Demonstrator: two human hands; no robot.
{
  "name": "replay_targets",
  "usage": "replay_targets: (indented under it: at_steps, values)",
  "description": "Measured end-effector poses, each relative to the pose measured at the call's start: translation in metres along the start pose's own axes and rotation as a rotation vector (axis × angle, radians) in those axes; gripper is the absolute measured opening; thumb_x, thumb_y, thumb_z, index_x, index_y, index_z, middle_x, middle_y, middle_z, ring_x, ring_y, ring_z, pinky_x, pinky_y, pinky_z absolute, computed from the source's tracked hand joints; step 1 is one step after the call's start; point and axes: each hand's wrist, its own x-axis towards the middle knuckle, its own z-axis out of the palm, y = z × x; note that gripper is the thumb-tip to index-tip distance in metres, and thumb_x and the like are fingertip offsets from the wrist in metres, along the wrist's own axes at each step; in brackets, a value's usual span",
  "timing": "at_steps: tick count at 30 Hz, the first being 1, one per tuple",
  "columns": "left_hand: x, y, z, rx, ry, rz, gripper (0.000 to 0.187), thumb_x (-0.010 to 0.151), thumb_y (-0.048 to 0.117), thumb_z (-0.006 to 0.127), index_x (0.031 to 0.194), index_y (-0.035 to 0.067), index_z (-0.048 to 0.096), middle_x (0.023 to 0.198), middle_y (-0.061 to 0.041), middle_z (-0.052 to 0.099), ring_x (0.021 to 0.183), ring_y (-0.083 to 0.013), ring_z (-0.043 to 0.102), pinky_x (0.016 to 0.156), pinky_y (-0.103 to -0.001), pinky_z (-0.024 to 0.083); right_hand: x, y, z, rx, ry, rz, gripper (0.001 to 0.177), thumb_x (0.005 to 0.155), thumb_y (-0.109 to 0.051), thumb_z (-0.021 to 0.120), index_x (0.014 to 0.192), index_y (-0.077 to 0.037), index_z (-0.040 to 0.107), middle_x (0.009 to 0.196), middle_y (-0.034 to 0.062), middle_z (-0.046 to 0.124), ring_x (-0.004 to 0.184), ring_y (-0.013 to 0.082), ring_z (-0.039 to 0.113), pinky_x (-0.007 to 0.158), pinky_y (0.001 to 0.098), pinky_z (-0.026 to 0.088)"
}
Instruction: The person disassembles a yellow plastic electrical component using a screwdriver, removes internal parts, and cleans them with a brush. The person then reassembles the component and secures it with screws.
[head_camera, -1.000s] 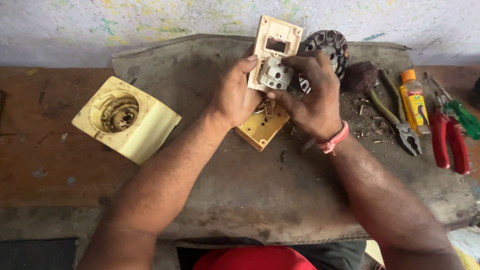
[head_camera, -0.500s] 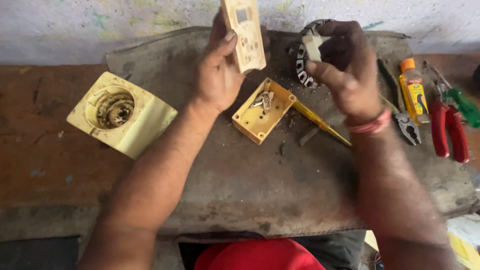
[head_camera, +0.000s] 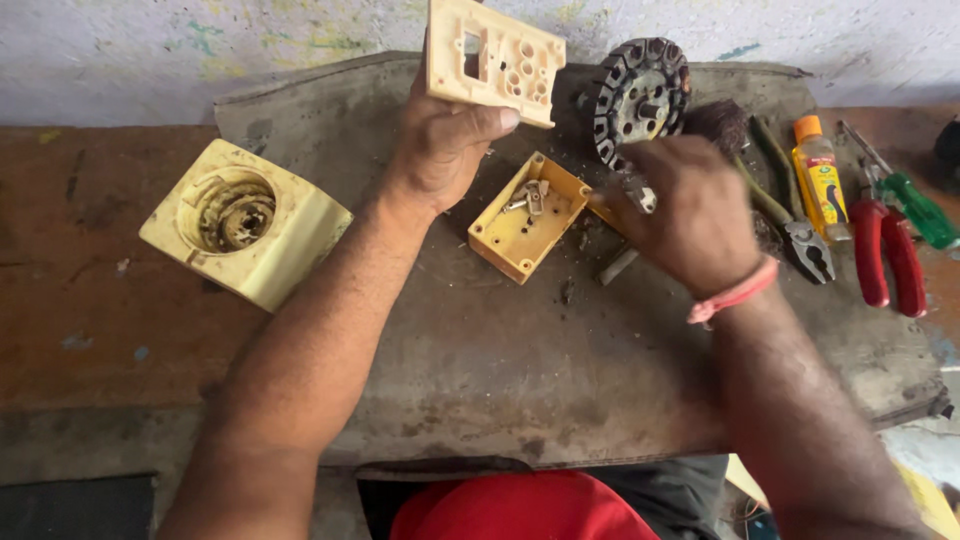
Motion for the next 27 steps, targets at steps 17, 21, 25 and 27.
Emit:
replay_targets:
  at_steps: [17,21,25,27]
  values:
    - [0.000,0.015,0.016,-0.069,0.045,-0.048,0.099,0.095,0.002,0.072,0.170,0.021,0.010,0.155,-0.016,0.052,0.135,-0.0305,0.059,0.111,-0.050,0.057,0.053,-0.042,0.063,-0.100,-0.239,-0.084,0.012,0.075,-0.021,0.073,0.078,-0.009,0.074,0.082,0.0133,0.070,0.092,0.0345,0.066,0.079,0.0485,0.054]
    - [0.000,0.014,0.013,-0.089,0.076,-0.067,0.093,0.096,0.017,0.071,0.169,0.018,0.015,0.153,-0.016,0.052,0.137,-0.0310,0.059,0.111,-0.050,0.059,0.053,-0.039,0.061,0.005,-0.184,-0.125,0.012,0.075,-0.020,0.074,0.079,-0.009,0.074,0.079,0.0121,0.071,0.089,0.0357,0.067,0.074,0.0482,0.056]
    - [0.001,0.011,0.012,-0.139,0.144,-0.104,0.086,0.098,0.033,0.069,0.169,0.016,0.024,0.152,-0.016,0.053,0.133,-0.0288,0.062,0.105,-0.046,0.060,0.053,-0.024,0.048,0.352,-0.069,-0.216,0.012,0.078,-0.016,0.079,0.085,-0.007,0.075,0.082,0.0120,0.072,0.081,0.0316,0.068,0.070,0.0451,0.057]
    - [0.001,0.009,0.011,-0.055,0.165,-0.101,0.079,0.098,0.030,0.070,0.165,0.015,0.030,0.147,-0.015,0.056,0.129,-0.0290,0.065,0.102,-0.047,0.062,0.049,-0.013,0.038,0.533,-0.129,-0.152,0.013,0.079,-0.015,0.082,0.087,-0.006,0.076,0.082,0.0101,0.073,0.075,0.0269,0.068,0.066,0.0428,0.056]
